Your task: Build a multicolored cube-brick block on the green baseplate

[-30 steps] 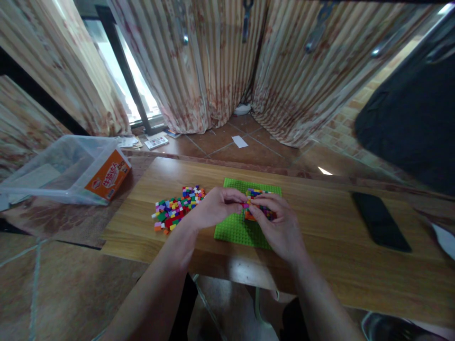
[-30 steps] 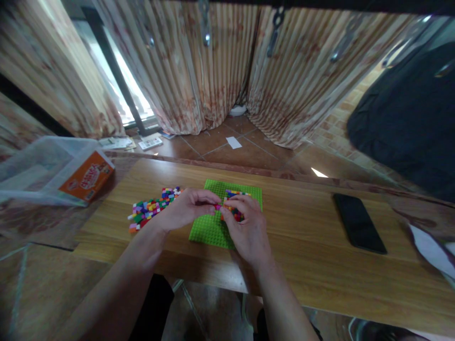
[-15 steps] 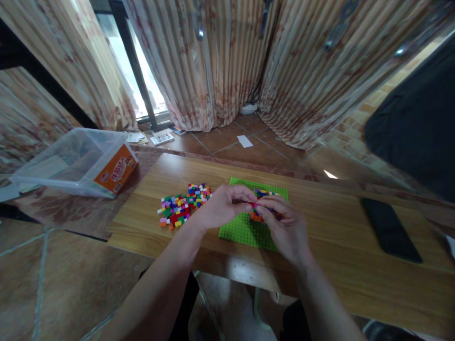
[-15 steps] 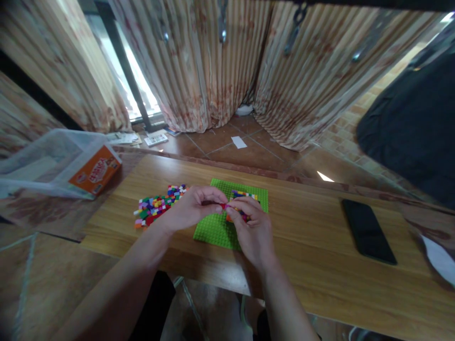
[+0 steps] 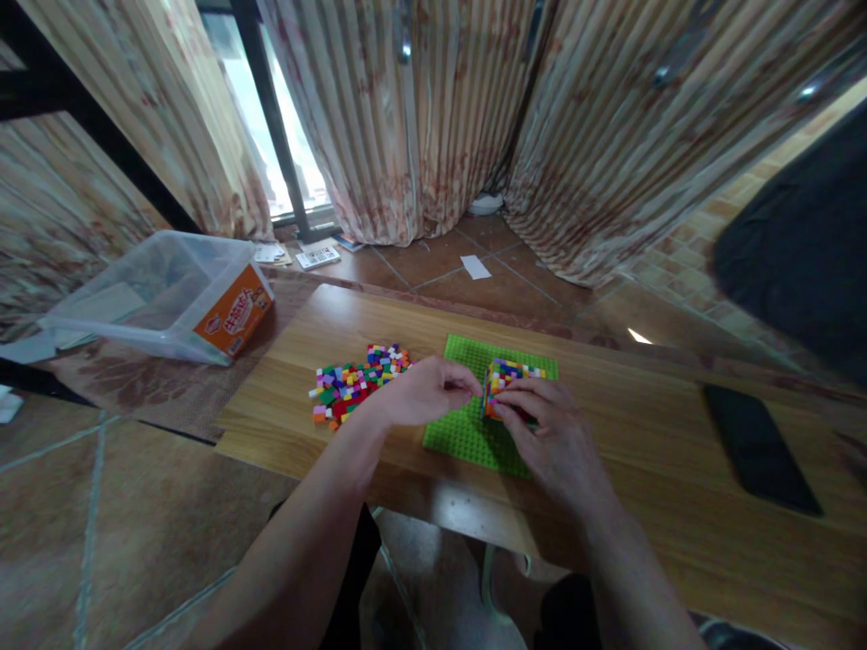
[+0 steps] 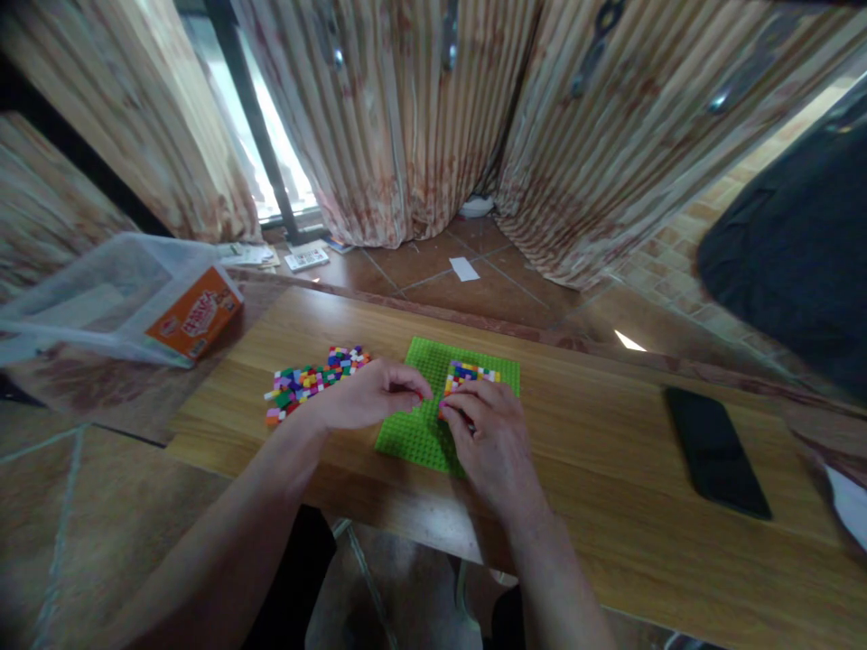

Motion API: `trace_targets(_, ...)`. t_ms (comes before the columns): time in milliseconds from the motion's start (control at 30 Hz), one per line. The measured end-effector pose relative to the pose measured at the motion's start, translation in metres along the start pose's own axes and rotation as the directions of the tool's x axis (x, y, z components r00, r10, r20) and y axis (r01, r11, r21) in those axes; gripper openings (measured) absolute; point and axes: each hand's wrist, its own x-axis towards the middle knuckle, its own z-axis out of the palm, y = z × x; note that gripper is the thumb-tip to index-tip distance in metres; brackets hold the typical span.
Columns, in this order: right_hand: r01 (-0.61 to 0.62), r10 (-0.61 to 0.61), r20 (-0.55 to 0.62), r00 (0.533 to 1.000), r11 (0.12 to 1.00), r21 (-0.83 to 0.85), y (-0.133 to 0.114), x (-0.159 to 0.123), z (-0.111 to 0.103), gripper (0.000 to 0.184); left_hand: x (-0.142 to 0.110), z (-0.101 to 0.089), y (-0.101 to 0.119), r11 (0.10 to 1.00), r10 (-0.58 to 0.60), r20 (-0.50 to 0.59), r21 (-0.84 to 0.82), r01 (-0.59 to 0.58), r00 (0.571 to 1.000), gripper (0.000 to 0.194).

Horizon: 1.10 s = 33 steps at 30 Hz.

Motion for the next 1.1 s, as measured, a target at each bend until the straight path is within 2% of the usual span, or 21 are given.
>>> trace_targets(233, 0.067, -0.068, -0.005, 0.998, 0.996, -0.059, 0.003, 0.000, 0.002, 0.015, 0.000, 0.008, 0.002, 0.998, 0.035, 0.052, 0.052, -0.038, 0.998, 0.022)
trace_targets(533, 0.033, -0.035, -0.034, 0.999, 0.998, -0.054, 0.001, 0.001, 0.006, 0.013, 0.002, 0.012, 0.005, 0.988, 0.043, 0.060, 0.144, -0.051, 0.997, 0.024)
trace_targets(1100, 0.078, -0.083, -0.054, 0.995, 0.993, -0.085, 0.003, -0.003, 0.007, 0.016, 0.002, 0.013, 0.006, 0.979, 0.029, 0.045, 0.200, -0.038, 0.999, 0.022)
